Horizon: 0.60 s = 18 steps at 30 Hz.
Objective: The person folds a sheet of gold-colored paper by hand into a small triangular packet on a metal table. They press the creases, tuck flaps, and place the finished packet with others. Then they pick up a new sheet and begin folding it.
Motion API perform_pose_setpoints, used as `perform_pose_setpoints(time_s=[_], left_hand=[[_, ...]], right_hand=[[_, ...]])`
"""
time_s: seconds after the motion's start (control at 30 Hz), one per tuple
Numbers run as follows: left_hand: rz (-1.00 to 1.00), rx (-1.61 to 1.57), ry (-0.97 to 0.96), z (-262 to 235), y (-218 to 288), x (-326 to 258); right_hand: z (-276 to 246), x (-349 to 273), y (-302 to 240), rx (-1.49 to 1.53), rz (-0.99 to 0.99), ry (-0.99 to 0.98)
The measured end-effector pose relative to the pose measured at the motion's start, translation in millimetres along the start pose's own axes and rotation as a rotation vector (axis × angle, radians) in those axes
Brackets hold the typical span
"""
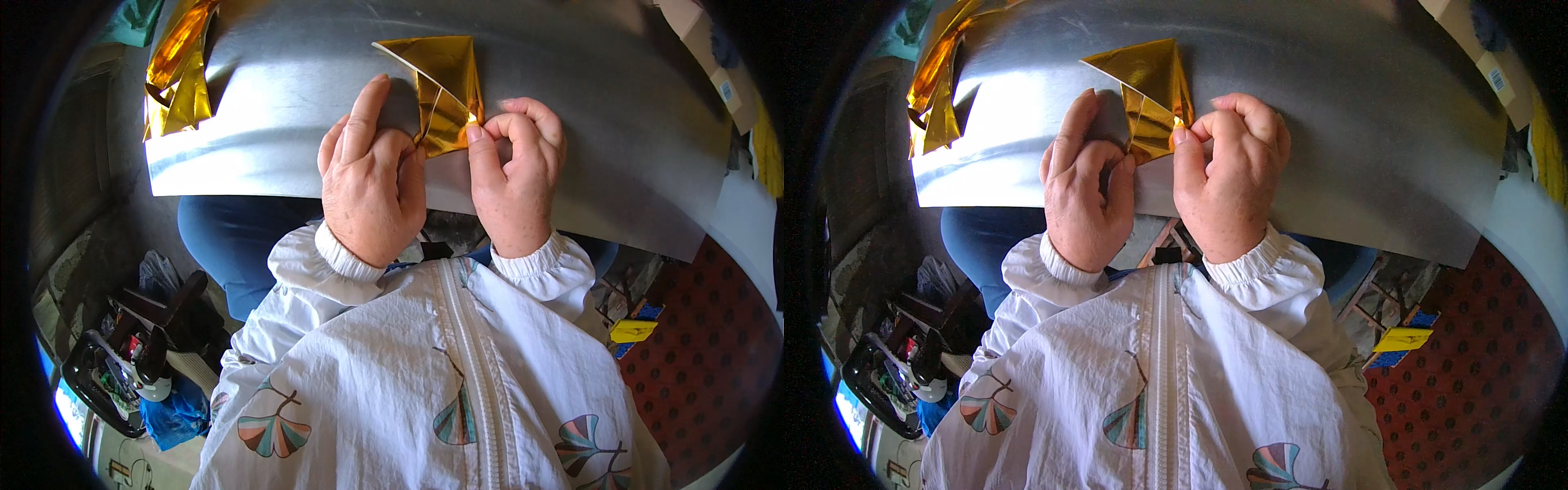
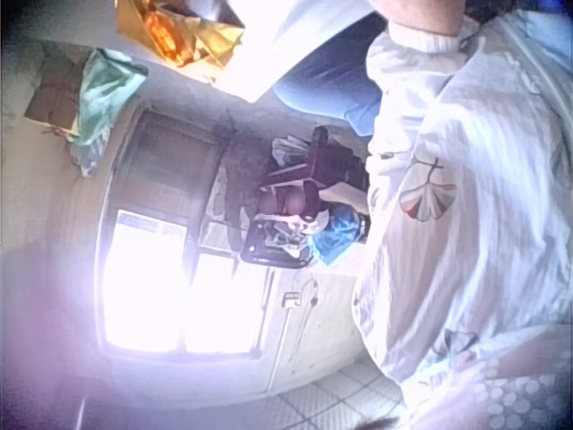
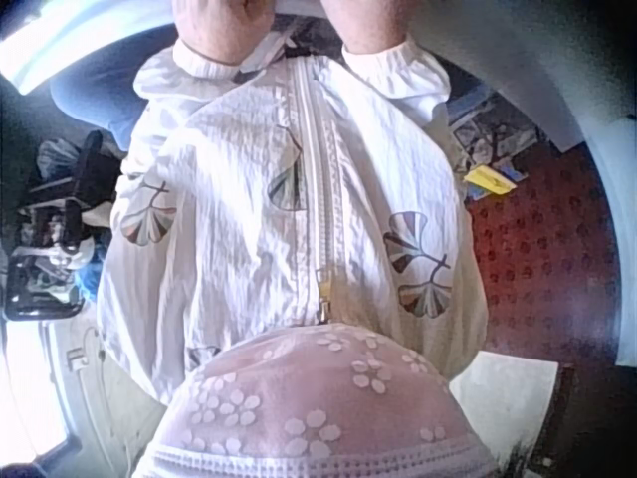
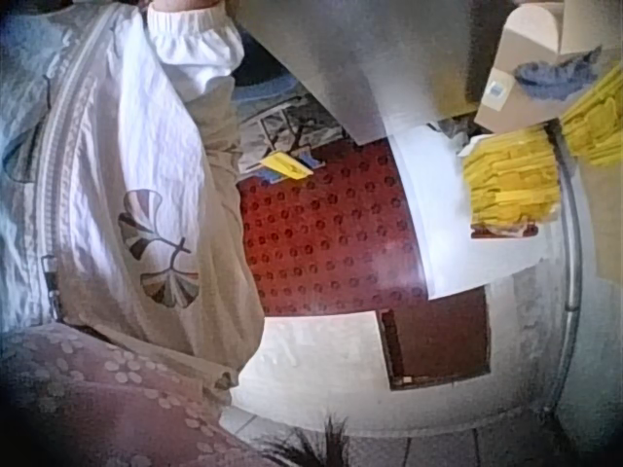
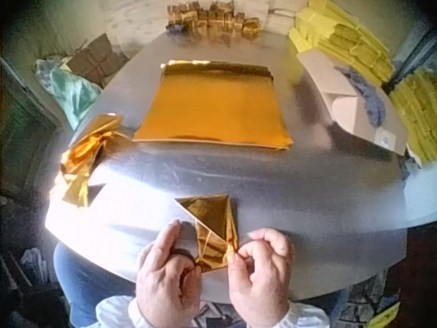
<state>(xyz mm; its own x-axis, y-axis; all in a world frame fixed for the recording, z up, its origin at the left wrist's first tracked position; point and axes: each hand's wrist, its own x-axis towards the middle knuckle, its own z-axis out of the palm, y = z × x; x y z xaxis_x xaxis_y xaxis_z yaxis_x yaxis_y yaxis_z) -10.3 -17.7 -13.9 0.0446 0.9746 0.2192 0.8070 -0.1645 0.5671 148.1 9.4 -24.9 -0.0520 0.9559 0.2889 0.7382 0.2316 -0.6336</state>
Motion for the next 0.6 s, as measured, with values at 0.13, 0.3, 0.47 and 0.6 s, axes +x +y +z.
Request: perform_pose_setpoints(time_s=[0.13,0.3,0.47,0.6], left_hand=[[-0.001,-0.012,0.013,1.2,0.7,-0.4],[0.019,-0.042,0.025,2.5,-2.4,-1.7],[-0.033,-0.241,0.008,-2.4,-6.9,-3.9],[-0.054,-0.235,-0.008,-4.0,-7.9,-4.8]], right_hand=[[2.5,1.3,-1.3,0.005,0.009,0.020],[4.2,2.3,-2.8,0.015,0.024,0.037],[3.5,2.7,-2.6,0.013,0.032,0.027],[3.2,4.0,-2.7,0.005,0.008,0.037]])
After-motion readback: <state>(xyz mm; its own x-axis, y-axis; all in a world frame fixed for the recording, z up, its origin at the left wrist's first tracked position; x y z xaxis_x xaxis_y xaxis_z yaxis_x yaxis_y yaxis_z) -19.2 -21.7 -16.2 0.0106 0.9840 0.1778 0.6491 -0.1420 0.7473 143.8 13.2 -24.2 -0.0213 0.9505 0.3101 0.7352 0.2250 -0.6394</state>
